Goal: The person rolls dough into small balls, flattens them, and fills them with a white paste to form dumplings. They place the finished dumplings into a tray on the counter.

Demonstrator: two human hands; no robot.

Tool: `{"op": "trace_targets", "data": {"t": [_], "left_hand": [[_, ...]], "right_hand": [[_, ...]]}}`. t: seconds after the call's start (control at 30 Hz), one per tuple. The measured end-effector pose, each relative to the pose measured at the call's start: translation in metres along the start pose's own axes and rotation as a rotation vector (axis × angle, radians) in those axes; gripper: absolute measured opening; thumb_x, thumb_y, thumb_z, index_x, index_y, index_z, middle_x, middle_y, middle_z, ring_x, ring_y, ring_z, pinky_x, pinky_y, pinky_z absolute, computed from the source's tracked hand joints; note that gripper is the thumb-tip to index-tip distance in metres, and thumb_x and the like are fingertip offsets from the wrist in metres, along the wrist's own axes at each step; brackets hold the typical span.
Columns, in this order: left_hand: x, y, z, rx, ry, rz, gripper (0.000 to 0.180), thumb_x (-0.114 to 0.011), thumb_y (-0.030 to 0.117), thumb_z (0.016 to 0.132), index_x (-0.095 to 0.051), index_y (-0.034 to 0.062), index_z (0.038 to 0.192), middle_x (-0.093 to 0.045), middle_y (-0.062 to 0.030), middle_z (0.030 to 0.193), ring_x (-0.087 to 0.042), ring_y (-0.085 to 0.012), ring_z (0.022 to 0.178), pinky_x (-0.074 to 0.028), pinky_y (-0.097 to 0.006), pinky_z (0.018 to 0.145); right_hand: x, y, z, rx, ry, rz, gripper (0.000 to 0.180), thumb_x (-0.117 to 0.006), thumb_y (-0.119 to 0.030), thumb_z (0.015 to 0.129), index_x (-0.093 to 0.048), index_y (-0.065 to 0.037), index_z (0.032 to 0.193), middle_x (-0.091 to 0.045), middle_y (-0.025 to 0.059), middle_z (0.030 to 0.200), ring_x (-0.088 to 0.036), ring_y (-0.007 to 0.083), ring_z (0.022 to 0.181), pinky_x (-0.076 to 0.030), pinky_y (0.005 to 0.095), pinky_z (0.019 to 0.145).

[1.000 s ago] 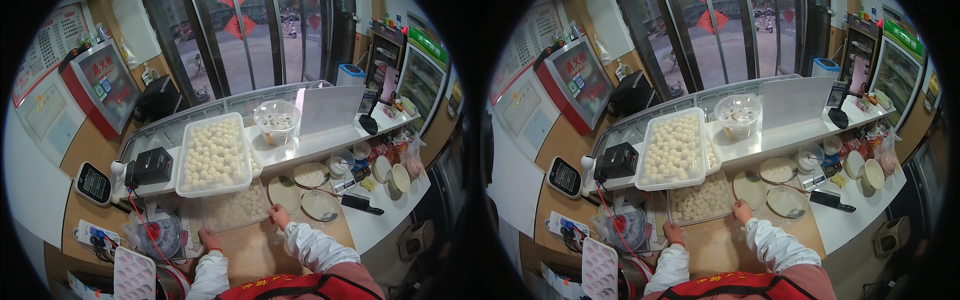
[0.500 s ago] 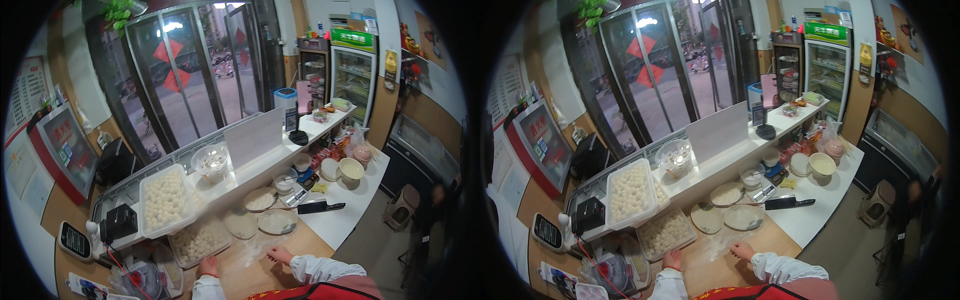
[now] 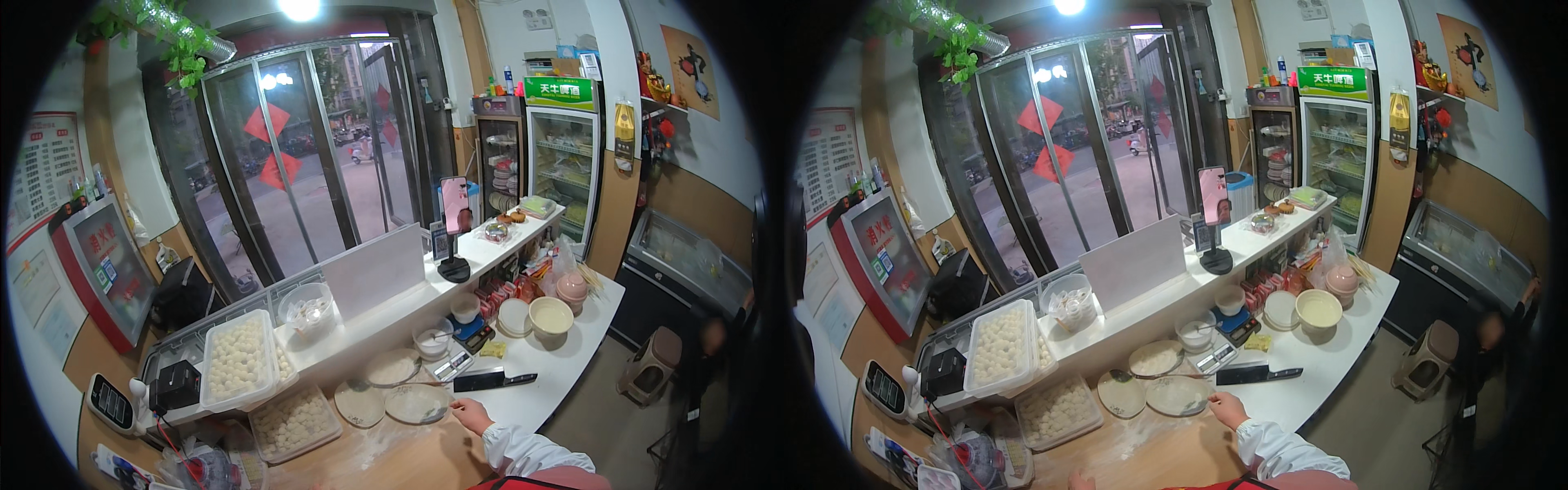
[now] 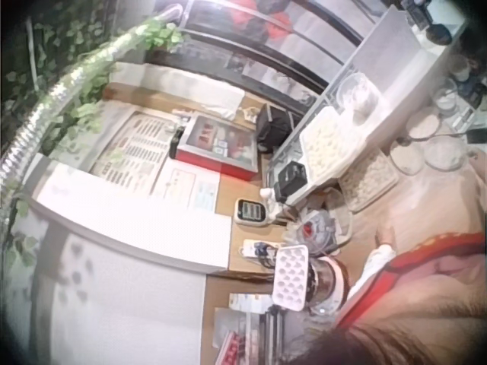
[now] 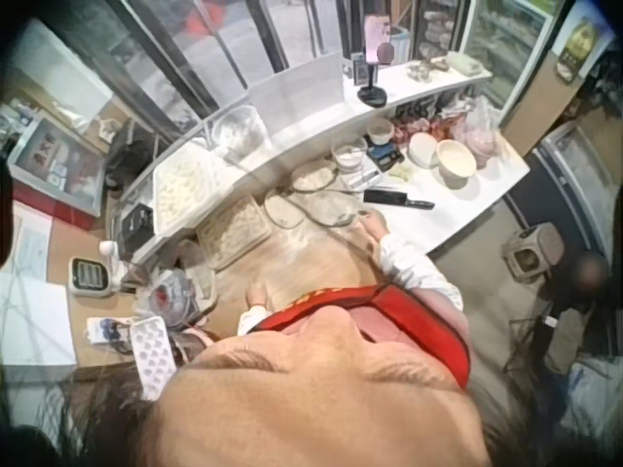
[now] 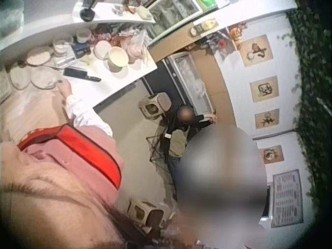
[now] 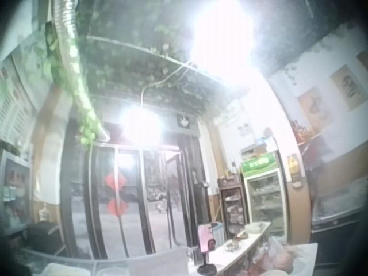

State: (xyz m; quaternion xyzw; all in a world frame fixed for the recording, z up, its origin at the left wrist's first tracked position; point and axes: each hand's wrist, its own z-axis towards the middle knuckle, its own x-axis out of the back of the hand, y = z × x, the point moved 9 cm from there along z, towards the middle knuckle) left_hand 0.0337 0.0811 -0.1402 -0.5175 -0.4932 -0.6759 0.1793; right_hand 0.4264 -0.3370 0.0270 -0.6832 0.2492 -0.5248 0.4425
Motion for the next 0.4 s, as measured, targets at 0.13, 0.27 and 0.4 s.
{"op": "trace_targets", "data": {"t": [0.13, 0.27, 0.4], "left_hand": [[-0.006, 0.022, -0.063, 0.092, -0.164, 0.132, 0.033, -0.062, 0.031, 0.086, -0.07, 0.0017, 0.1, -0.067, -0.0246, 0.108, -0.064, -0.0431, 0.101, -0.05, -0.05, 0.088], [-0.043, 0.032, -0.082, 0.146, -0.558, 0.427, 0.024, -0.062, 0.028, 0.084, -0.077, 0.0097, 0.084, -0.072, -0.0194, 0.095, -0.069, -0.0411, 0.09, -0.055, -0.047, 0.083], [-0.078, 0.054, -0.104, -0.043, -0.683, 0.737, 0.023, -0.063, 0.029, 0.084, -0.078, 0.0121, 0.088, -0.074, -0.0167, 0.097, -0.072, -0.0332, 0.092, -0.057, -0.044, 0.082]], "right_hand": [[0.067, -0.031, 0.038, 0.23, 0.064, -0.137, 0.026, -0.061, -0.018, 0.084, -0.073, -0.006, 0.104, -0.07, 0.0162, 0.102, -0.066, 0.0337, 0.096, -0.053, 0.0414, 0.085], [0.134, -0.061, 0.081, 0.376, 0.173, -0.19, 0.024, -0.06, -0.011, 0.083, -0.068, -0.006, 0.105, -0.064, 0.0162, 0.102, -0.062, 0.0366, 0.098, -0.05, 0.0439, 0.086], [0.19, -0.114, 0.119, 0.605, 0.284, -0.27, 0.033, -0.066, -0.011, 0.081, -0.063, -0.008, 0.114, -0.059, 0.0162, 0.11, -0.058, 0.0366, 0.104, -0.049, 0.0423, 0.088]]}}
